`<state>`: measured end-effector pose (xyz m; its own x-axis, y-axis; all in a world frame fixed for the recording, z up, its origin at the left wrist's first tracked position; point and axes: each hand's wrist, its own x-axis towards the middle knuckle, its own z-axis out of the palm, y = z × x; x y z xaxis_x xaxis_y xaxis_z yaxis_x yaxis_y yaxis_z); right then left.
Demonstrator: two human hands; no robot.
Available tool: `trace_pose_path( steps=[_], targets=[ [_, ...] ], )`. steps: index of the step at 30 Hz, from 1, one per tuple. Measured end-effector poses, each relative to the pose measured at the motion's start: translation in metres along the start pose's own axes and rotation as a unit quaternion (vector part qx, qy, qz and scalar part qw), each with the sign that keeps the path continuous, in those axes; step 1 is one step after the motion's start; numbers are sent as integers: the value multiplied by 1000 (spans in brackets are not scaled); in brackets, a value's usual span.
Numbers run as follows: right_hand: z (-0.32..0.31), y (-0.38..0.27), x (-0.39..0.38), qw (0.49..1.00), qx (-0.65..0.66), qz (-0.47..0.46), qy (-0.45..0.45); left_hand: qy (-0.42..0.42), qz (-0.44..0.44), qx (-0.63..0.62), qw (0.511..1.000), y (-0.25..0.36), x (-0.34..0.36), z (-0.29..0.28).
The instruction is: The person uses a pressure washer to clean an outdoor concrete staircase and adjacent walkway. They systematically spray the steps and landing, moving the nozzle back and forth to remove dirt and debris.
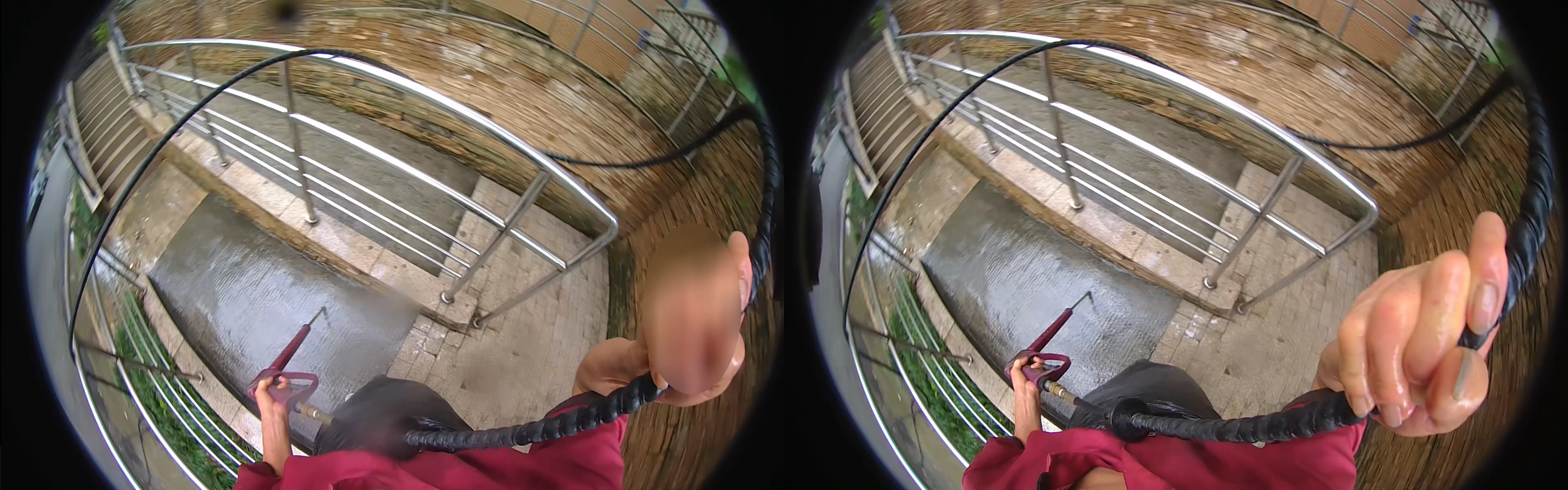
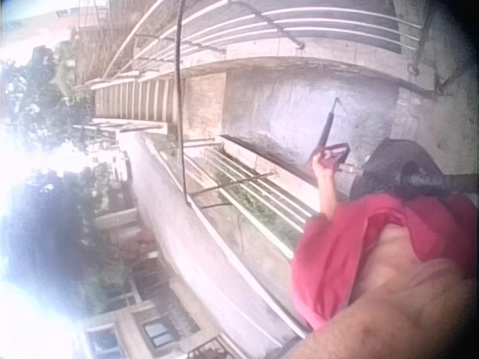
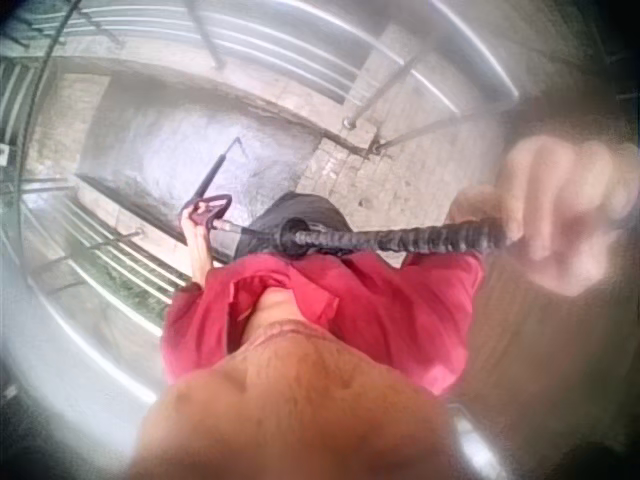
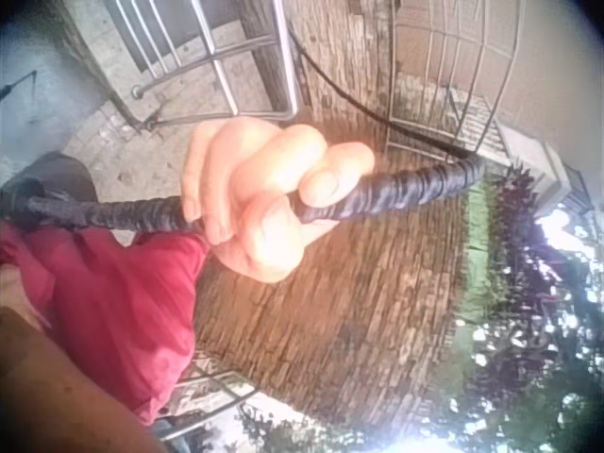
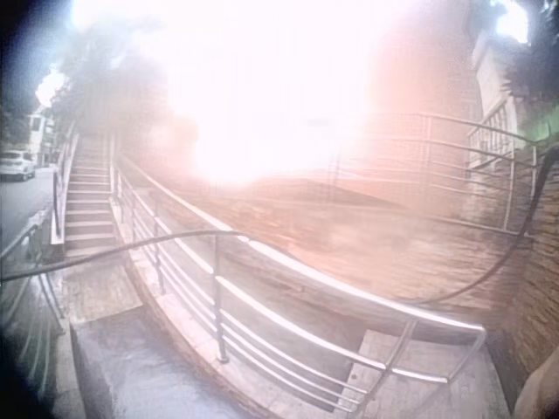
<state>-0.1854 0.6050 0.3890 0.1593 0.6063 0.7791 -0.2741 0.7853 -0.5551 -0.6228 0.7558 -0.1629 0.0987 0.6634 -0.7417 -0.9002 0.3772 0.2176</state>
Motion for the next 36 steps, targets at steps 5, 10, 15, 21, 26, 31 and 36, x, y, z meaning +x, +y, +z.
trace_pose_path(
  steps=[5,10,15,21,26,31,36],
  targets=[
    [6,-35,-30,996,60,-61,9,-17,35,-26,999,-34,-29,-19],
    [-45,-91,-72,990,83,-115,-1,-8,70,-77,995,-115,-79,-43],
    [-95,-155,-85,983,108,-68,-130,4,97,-105,990,-215,-133,-85],
    [-112,-228,-109,967,169,-49,-183,-16,114,-182,976,-302,-195,-147],
    [-110,-280,-146,951,224,-46,-207,-19,115,-256,960,-364,-255,-208],
    [-90,-330,-179,924,264,12,-276,-36,172,-293,940,-445,-317,-286],
    [-66,-407,-200,904,180,123,-368,3,223,-326,918,-523,-384,-352]
  ],
)
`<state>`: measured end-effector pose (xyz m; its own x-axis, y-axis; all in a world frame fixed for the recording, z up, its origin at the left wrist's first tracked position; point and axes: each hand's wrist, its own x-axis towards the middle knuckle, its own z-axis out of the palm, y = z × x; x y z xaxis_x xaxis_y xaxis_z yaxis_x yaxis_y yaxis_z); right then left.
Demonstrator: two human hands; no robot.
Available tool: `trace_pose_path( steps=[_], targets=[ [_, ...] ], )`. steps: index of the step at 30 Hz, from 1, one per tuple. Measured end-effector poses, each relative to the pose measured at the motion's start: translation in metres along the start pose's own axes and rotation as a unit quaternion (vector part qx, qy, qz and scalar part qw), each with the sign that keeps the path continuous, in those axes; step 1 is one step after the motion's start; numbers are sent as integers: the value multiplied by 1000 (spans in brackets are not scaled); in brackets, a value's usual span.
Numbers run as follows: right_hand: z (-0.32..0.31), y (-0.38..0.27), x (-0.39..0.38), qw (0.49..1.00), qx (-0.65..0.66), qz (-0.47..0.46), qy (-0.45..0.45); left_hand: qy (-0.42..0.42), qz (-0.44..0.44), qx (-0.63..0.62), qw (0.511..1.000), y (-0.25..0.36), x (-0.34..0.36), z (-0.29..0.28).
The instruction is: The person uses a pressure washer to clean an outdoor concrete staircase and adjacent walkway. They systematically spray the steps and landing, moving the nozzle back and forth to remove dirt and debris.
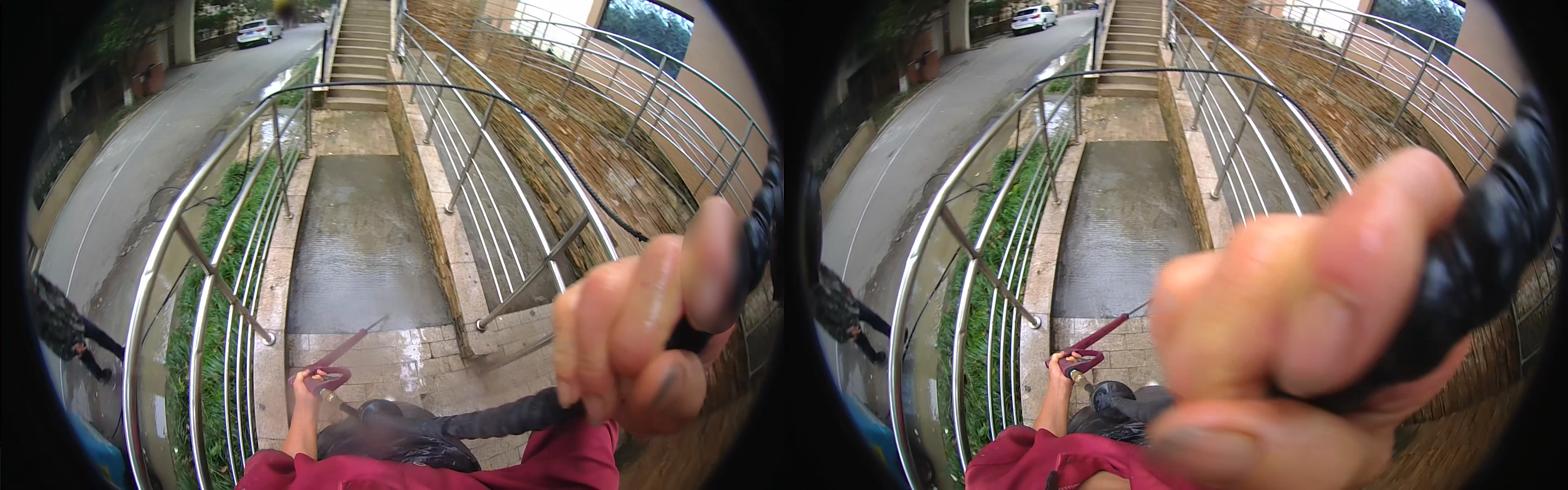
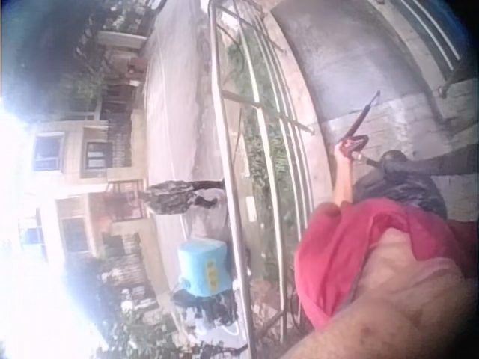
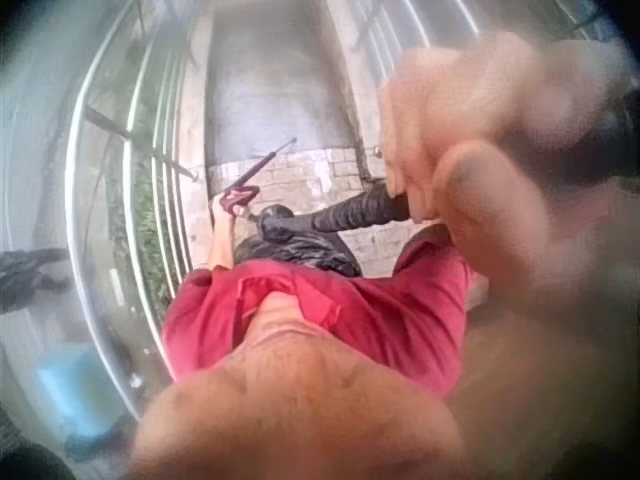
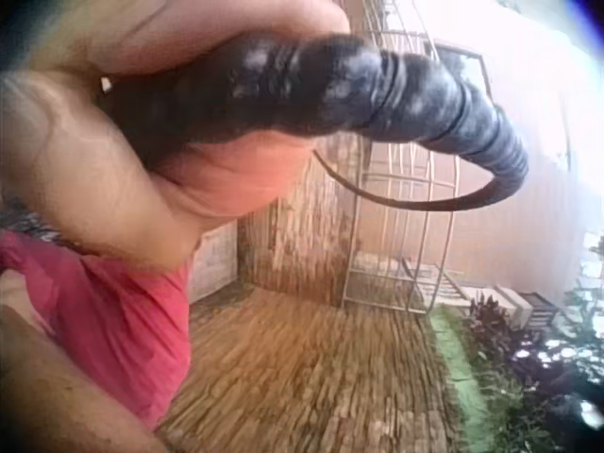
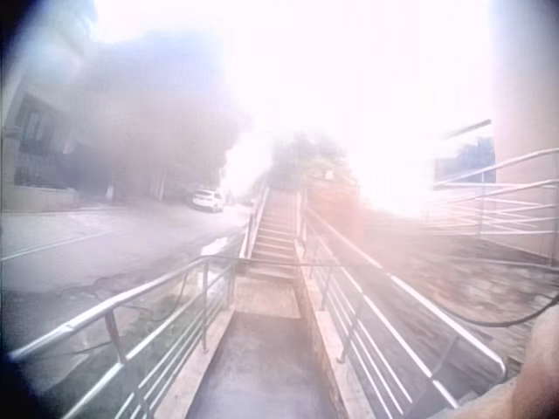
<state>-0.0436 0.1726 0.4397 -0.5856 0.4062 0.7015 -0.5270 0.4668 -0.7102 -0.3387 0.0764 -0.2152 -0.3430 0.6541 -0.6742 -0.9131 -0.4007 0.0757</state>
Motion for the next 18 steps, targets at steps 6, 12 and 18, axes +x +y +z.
trace_pose_path(
  steps=[6,12,18],
  targets=[
    [47,-30,-6,960,226,-42,-162,-2,131,34,991,-24,-94,-95],
    [77,-75,-31,965,145,-184,-118,22,137,-84,987,-84,-172,-190],
    [130,-116,-52,902,340,-213,-162,-24,166,-32,985,-114,-250,-274]
  ],
)
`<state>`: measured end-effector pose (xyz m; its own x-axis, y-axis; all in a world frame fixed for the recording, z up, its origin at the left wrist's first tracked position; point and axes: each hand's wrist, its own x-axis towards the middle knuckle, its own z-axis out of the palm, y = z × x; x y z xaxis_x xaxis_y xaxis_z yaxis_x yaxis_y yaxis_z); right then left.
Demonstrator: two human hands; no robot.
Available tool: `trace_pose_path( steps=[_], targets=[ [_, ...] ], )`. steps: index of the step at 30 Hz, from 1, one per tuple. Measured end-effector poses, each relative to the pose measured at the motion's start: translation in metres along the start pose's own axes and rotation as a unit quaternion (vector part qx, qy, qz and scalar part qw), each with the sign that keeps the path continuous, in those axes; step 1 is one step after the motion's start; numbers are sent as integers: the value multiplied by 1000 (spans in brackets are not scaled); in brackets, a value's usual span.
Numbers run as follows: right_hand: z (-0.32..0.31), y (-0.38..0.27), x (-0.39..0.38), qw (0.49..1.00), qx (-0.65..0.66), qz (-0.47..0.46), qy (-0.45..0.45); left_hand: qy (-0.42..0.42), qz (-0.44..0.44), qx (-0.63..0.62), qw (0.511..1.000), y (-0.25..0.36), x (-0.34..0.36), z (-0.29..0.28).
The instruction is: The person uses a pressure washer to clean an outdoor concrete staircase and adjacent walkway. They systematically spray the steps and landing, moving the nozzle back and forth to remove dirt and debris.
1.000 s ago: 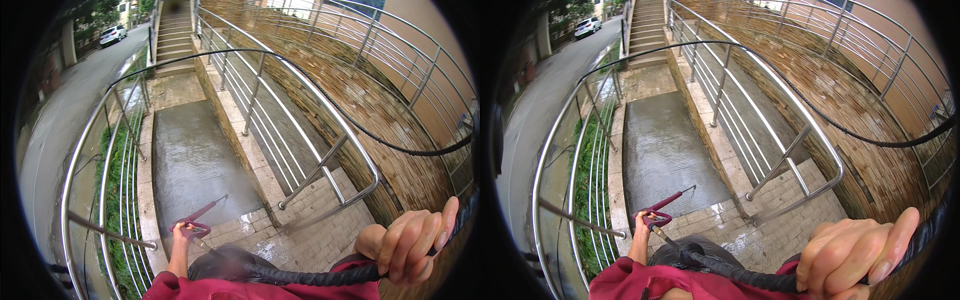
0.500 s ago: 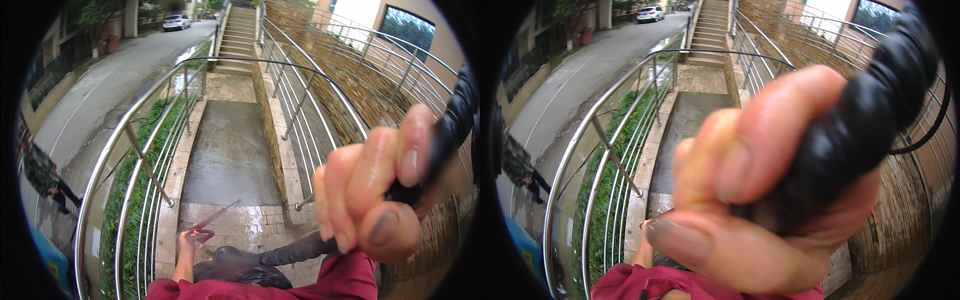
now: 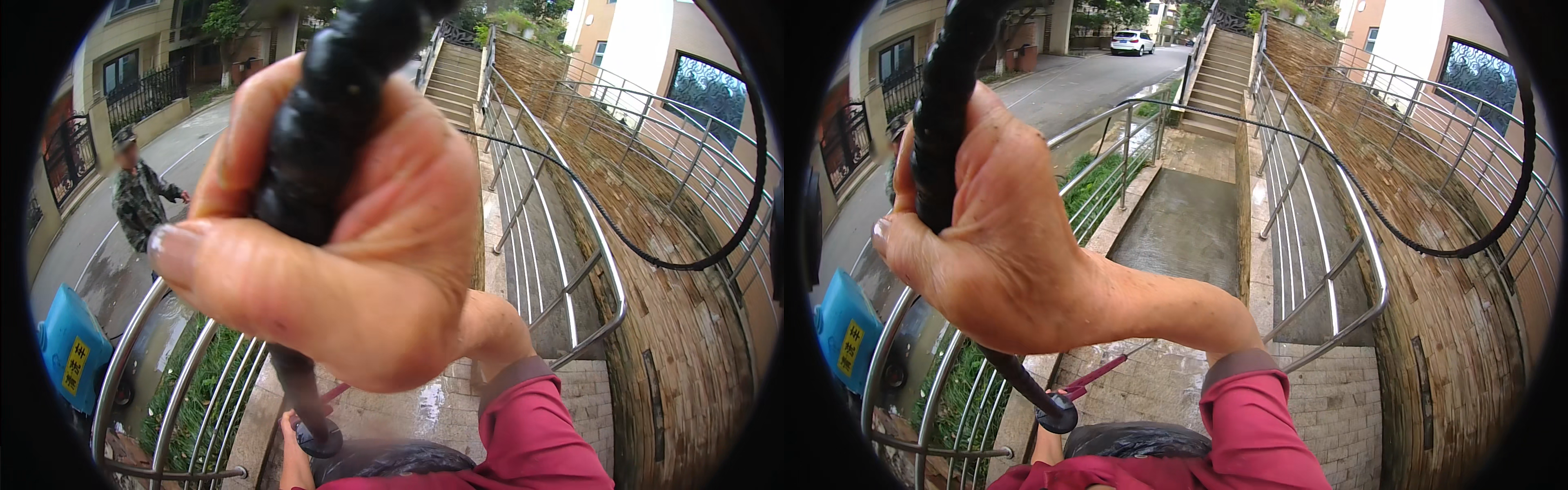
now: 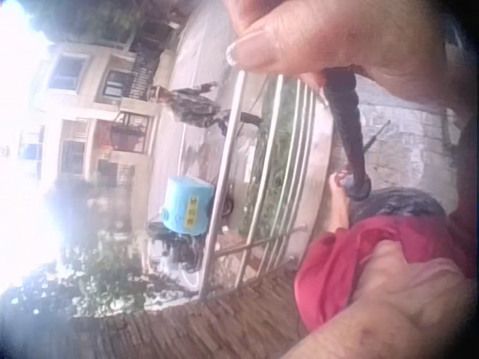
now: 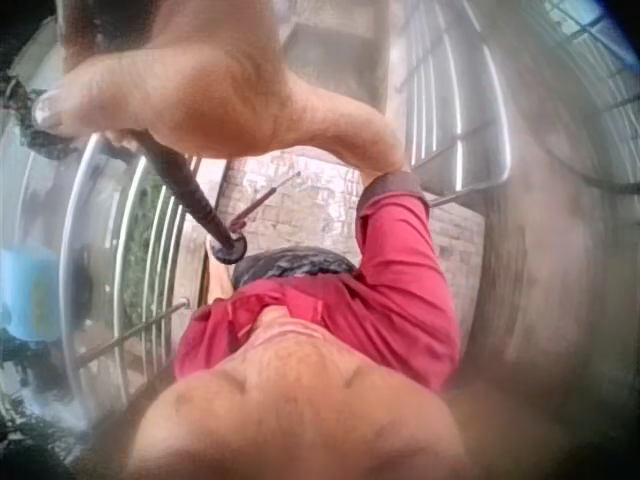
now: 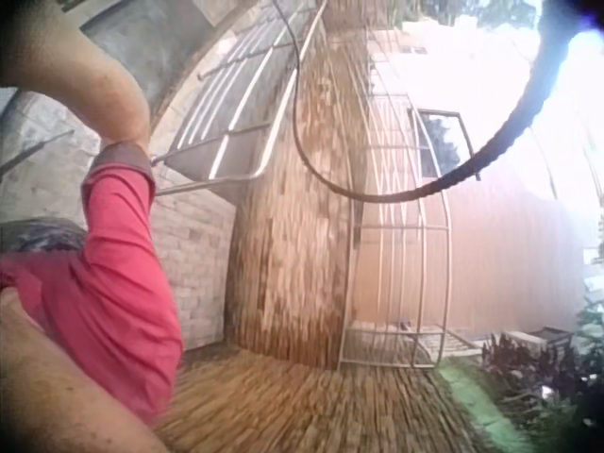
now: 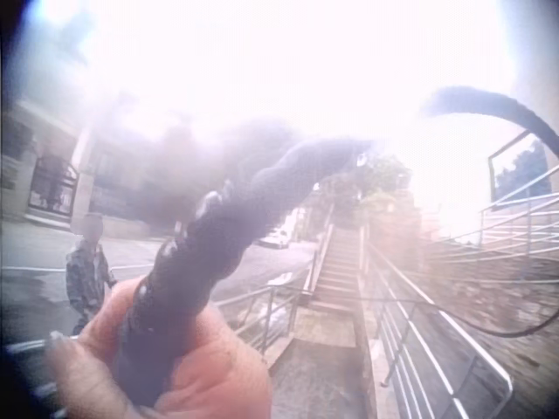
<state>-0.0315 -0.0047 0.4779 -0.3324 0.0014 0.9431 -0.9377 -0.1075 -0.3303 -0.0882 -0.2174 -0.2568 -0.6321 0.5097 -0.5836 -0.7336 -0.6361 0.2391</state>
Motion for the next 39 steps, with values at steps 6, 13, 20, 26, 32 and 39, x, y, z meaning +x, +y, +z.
trace_pose_path(
  steps=[6,13,20,26,32,39],
  targets=[
    [74,-31,-13,985,63,162,20,5,69,124,990,14,-100,-14],
    [164,-45,-14,974,131,179,41,41,125,112,985,48,-176,-41],
    [216,-72,-42,966,178,149,110,-27,296,576,761,73,-225,-99],
    [178,-170,-140,927,159,124,316,-18,-29,-48,998,86,-238,-150],
    [91,-315,-336,777,204,123,583,53,39,-41,997,84,-236,-111],
    [13,-454,-644,418,66,273,864,52,83,69,993,26,-280,15]
  ],
)
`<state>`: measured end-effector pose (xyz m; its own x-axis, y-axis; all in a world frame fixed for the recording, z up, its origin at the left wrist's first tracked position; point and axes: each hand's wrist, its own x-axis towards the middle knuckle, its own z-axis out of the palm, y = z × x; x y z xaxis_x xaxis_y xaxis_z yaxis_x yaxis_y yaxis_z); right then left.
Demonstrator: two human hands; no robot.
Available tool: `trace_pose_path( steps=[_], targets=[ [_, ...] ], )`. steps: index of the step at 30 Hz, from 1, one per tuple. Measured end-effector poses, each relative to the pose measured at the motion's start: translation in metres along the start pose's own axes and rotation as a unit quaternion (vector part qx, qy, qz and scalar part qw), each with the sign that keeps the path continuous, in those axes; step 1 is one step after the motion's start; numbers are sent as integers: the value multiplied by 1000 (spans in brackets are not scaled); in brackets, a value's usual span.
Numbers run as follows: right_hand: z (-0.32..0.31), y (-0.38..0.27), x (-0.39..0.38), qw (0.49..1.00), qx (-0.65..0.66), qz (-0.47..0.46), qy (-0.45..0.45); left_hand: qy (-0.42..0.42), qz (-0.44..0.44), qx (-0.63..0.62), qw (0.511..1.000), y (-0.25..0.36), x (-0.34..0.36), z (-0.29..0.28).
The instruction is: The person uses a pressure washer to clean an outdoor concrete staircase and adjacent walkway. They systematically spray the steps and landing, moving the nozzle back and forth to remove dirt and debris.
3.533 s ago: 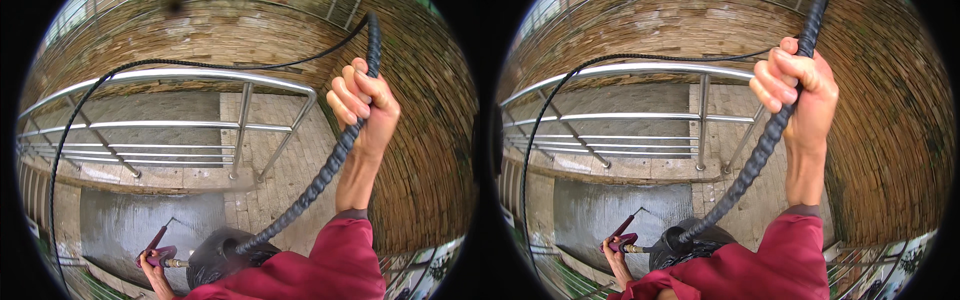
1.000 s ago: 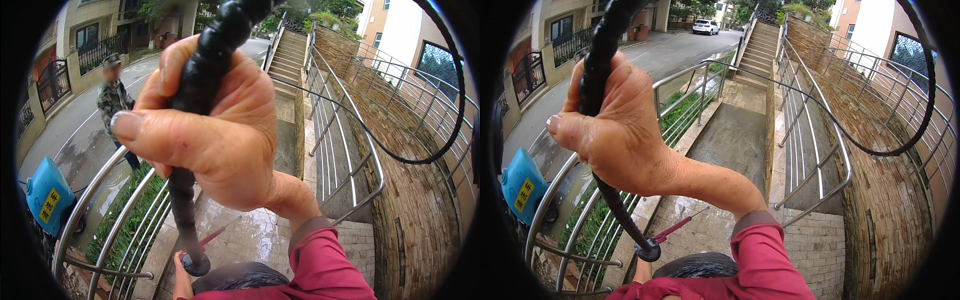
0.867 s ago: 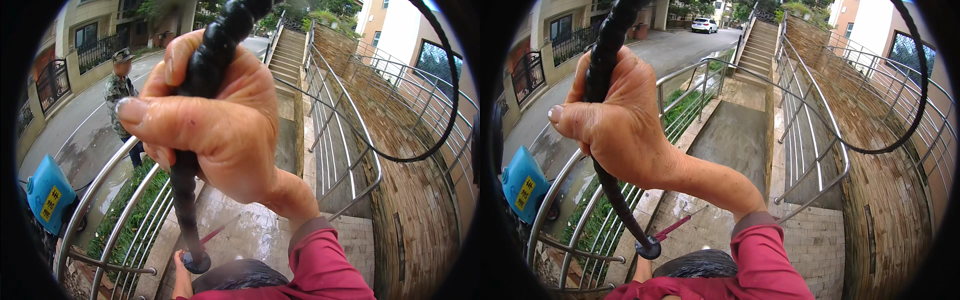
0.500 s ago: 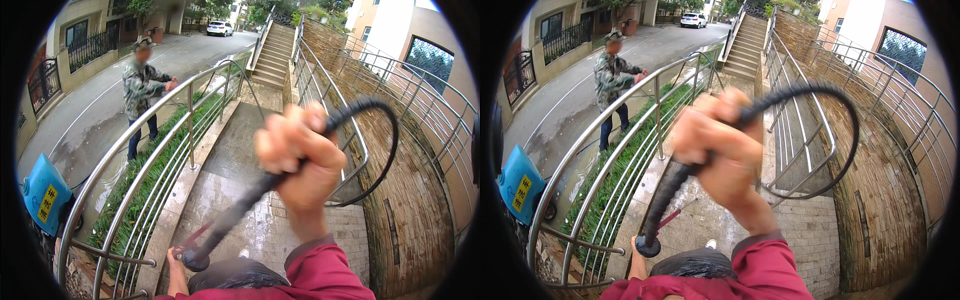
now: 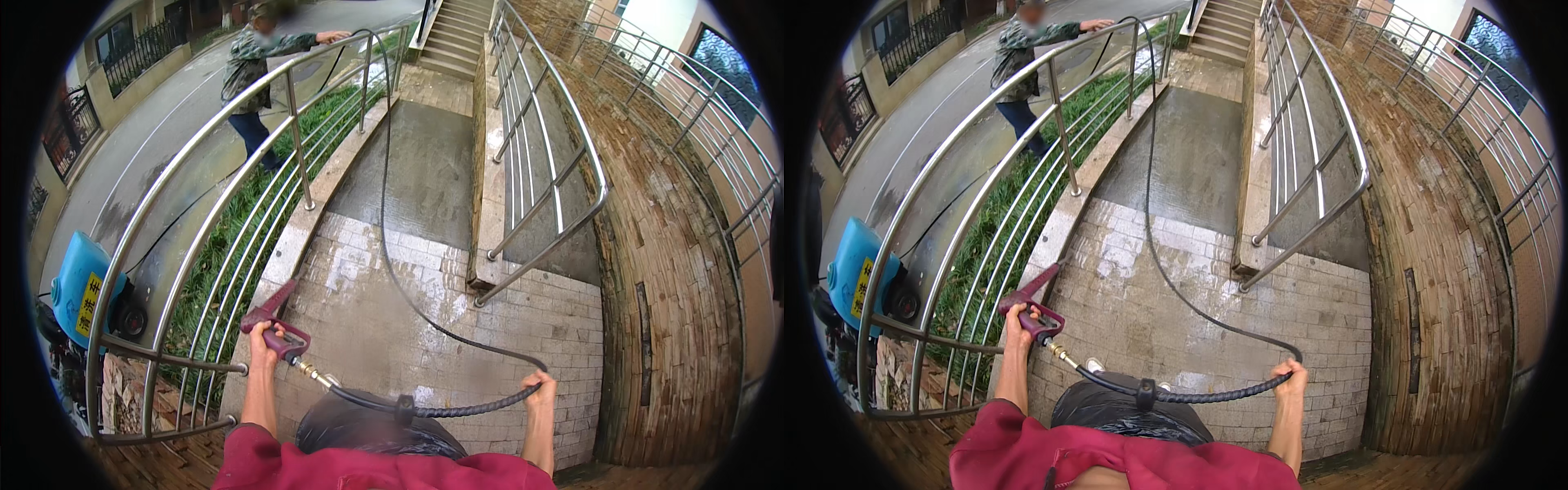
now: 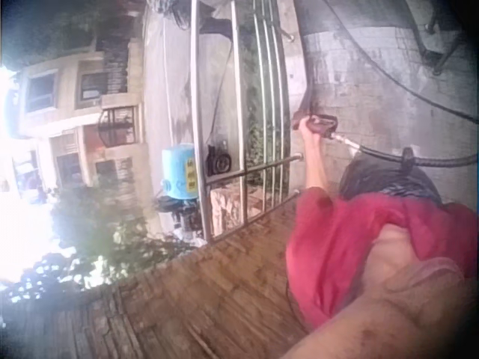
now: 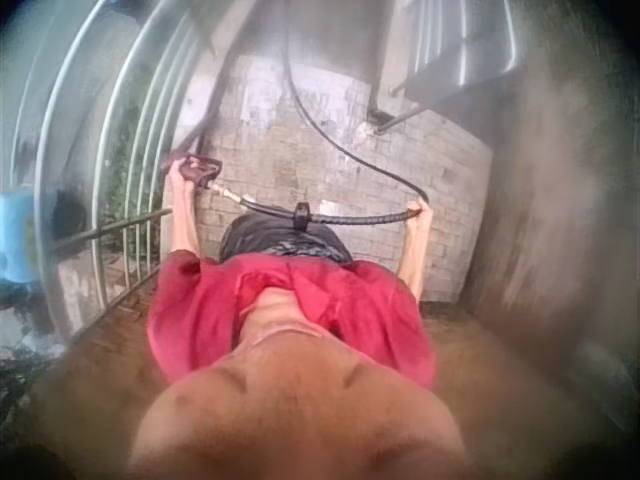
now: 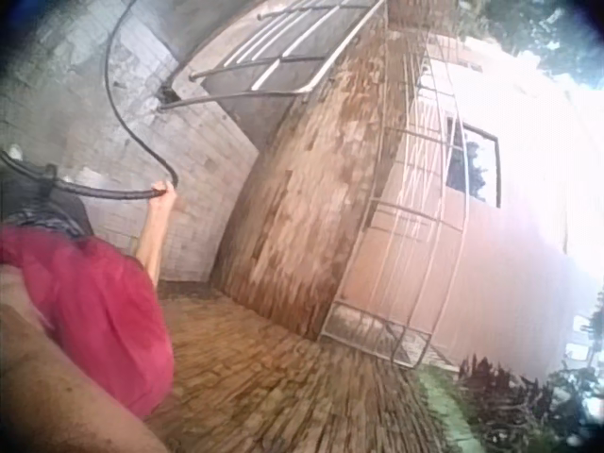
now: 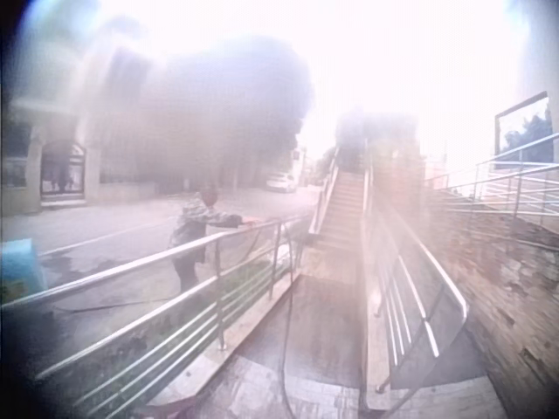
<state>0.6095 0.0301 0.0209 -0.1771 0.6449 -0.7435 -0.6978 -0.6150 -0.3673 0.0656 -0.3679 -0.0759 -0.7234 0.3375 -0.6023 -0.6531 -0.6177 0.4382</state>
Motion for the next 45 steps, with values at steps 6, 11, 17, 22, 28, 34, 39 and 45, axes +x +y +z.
trace_pose_path(
  steps=[6,11,17,22,28,34,39,45],
  targets=[
    [-181,6,109,951,-185,61,239,-14,20,136,990,-65,-35,67],
    [-267,17,132,757,-598,136,226,-14,35,220,975,-120,-53,126],
    [-141,33,60,379,-924,-23,-43,-74,98,379,917,-168,-118,204],
    [59,122,-21,766,-475,-20,-433,-165,158,472,852,-192,-157,275],
    [216,173,-74,738,-452,-144,-479,-274,175,502,802,-184,-156,346],
    [239,172,-61,805,-445,-191,-344,-366,147,586,708,-190,-152,360],
    [222,165,-28,856,-420,-121,-277,-461,122,643,599,-193,-132,330],
    [211,158,10,843,-474,-138,-213,-499,-209,545,641,-236,-121,152]
  ],
)
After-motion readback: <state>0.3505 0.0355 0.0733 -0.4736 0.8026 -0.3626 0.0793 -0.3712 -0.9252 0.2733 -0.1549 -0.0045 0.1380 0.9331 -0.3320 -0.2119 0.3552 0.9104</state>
